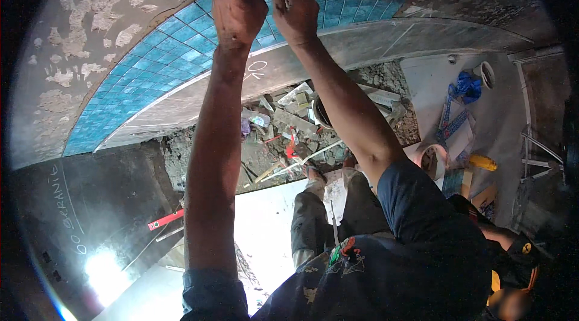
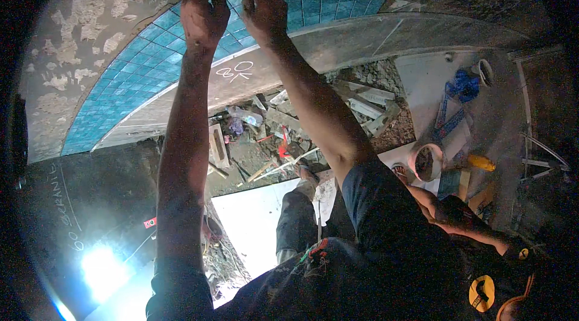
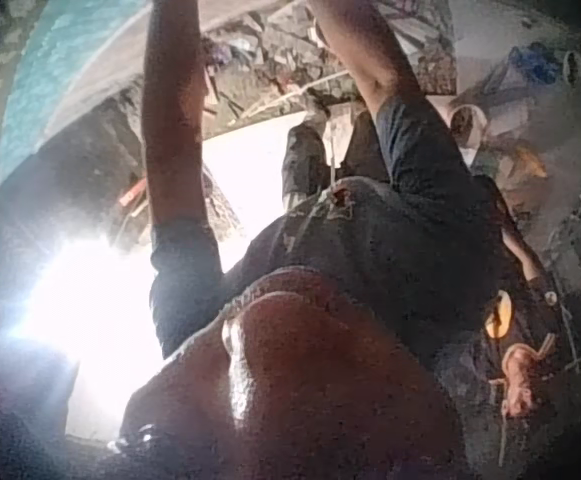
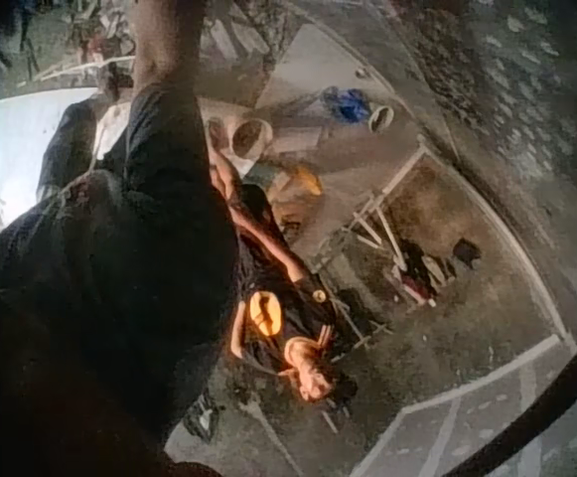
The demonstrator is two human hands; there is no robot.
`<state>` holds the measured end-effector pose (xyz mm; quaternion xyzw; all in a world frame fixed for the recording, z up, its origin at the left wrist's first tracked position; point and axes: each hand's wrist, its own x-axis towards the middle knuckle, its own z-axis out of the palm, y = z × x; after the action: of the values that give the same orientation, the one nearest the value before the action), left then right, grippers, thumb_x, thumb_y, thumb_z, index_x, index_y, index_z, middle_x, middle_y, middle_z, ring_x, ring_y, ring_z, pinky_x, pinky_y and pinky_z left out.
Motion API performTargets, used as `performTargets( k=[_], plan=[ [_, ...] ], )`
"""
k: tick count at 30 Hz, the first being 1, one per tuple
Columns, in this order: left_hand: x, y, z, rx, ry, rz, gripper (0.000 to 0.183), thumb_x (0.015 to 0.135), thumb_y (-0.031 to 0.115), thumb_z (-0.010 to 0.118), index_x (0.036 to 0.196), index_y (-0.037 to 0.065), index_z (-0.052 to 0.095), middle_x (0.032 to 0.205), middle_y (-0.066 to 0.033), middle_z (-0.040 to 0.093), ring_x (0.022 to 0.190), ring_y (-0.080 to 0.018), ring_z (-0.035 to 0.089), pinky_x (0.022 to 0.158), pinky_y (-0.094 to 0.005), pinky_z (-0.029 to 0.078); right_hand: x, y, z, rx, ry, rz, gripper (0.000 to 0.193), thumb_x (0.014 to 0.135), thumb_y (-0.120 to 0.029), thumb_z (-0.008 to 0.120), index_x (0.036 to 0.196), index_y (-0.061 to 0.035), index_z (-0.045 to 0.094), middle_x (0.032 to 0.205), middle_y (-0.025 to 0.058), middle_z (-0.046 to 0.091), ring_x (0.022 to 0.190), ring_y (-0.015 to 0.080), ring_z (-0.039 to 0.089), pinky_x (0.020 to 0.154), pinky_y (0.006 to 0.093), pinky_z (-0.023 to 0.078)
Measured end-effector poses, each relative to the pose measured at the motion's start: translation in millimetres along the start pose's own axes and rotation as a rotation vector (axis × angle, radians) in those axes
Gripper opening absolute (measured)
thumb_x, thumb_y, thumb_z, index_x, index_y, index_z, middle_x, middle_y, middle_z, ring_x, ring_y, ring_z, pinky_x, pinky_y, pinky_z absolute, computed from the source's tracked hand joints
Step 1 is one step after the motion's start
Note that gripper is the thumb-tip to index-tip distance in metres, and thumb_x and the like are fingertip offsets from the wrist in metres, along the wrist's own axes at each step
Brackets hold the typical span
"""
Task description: The person applies adhesive and places small blue tiles along a prepared wall section, using a small scraper to clean the surface and adjust the tiles.
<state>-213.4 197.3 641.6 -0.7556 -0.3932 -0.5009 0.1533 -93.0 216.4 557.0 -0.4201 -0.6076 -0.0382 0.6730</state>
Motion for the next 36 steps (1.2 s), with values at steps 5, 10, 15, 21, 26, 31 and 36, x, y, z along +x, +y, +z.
performTargets(
  k=[5, 10, 15, 21, 26, 31, 36],
  plan=[
    [1.7, -8.4, -0.9, -0.054, -0.096, -0.048, 0.027, 0.091, 0.007, 0.063, 0.116, 0.006, 0.072, 0.111, -0.0207, 0.066, 0.107, -0.0439, 0.06, 0.092, -0.0521, 0.048, -11.0, 3.9, -14.2, 0.071, -0.045, 0.167, 0.015, 0.09, -0.008, 0.066, 0.08, -0.0045, 0.056, 0.072, 0.0149, 0.056, 0.063, 0.0334, 0.058, 0.059, 0.0416, 0.048],
    [22.7, 10.7, -2.2, -0.035, -0.077, 0.09, 0.024, 0.088, -0.001, 0.062, 0.108, 0.005, 0.075, 0.101, -0.0191, 0.067, 0.097, -0.0426, 0.061, 0.082, -0.0497, 0.05, -14.7, 4.1, -14.4, 0.063, -0.007, 0.148, 0.012, 0.089, -0.01, 0.068, 0.083, -0.0045, 0.059, 0.074, 0.0148, 0.058, 0.064, 0.0321, 0.06, 0.059, 0.0406, 0.049],
    [24.0, 10.0, 1.2, -0.014, -0.088, 0.119, 0.025, 0.086, 0.0, 0.063, 0.106, 0.006, 0.076, 0.107, -0.0183, 0.071, 0.101, -0.0421, 0.063, 0.086, -0.0495, 0.051, -10.3, 1.8, -1.5, 0.1, 0.052, 0.094, 0.005, 0.087, -0.006, 0.067, 0.086, -0.0045, 0.062, 0.079, 0.0163, 0.063, 0.071, 0.0371, 0.064, 0.065, 0.0448, 0.051],
    [27.5, 12.7, 5.0, 0.012, -0.065, 0.178, 0.021, 0.087, -0.001, 0.064, 0.104, 0.005, 0.076, 0.11, -0.0198, 0.073, 0.103, -0.0414, 0.066, 0.088, -0.0487, 0.053, -8.2, 10.1, 4.6, 0.076, 0.004, 0.056, 0.003, 0.087, -0.005, 0.065, 0.089, -0.0044, 0.062, 0.082, 0.0172, 0.063, 0.079, 0.0417, 0.063, 0.069, 0.0487, 0.052],
    [24.4, 8.8, 6.0, -0.035, -0.034, 0.171, 0.02, 0.085, -0.005, 0.065, 0.102, 0.003, 0.074, 0.11, -0.0194, 0.073, 0.101, -0.0417, 0.067, 0.085, -0.0489, 0.053, -8.3, 5.2, 9.1, 0.054, 0.017, 0.05, 0.006, 0.088, -0.004, 0.064, 0.093, -0.0058, 0.061, 0.087, 0.0184, 0.063, 0.082, 0.0428, 0.063, 0.07, 0.0515, 0.051],
    [12.6, -1.8, 9.2, 0.018, -0.085, 0.067, 0.025, 0.082, -0.005, 0.067, 0.104, 0.004, 0.073, 0.11, -0.0182, 0.073, 0.103, -0.0411, 0.067, 0.087, -0.0495, 0.053, -13.2, -3.2, 10.9, 0.058, 0.025, 0.129, 0.006, 0.09, -0.005, 0.063, 0.095, -0.0071, 0.06, 0.085, 0.0193, 0.061, 0.081, 0.044, 0.062, 0.067, 0.0532, 0.05],
    [10.0, -15.1, 22.5, 0.114, -0.04, 0.077, 0.019, 0.084, 0.007, 0.073, 0.097, 0.018, 0.079, 0.104, -0.0065, 0.071, 0.097, -0.0317, 0.067, 0.083, -0.0446, 0.053, -11.1, -1.1, 16.1, 0.03, 0.078, 0.103, 0.008, 0.09, -0.004, 0.063, 0.095, -0.0074, 0.059, 0.086, 0.0187, 0.06, 0.079, 0.0432, 0.062, 0.066, 0.0531, 0.05]
  ],
)
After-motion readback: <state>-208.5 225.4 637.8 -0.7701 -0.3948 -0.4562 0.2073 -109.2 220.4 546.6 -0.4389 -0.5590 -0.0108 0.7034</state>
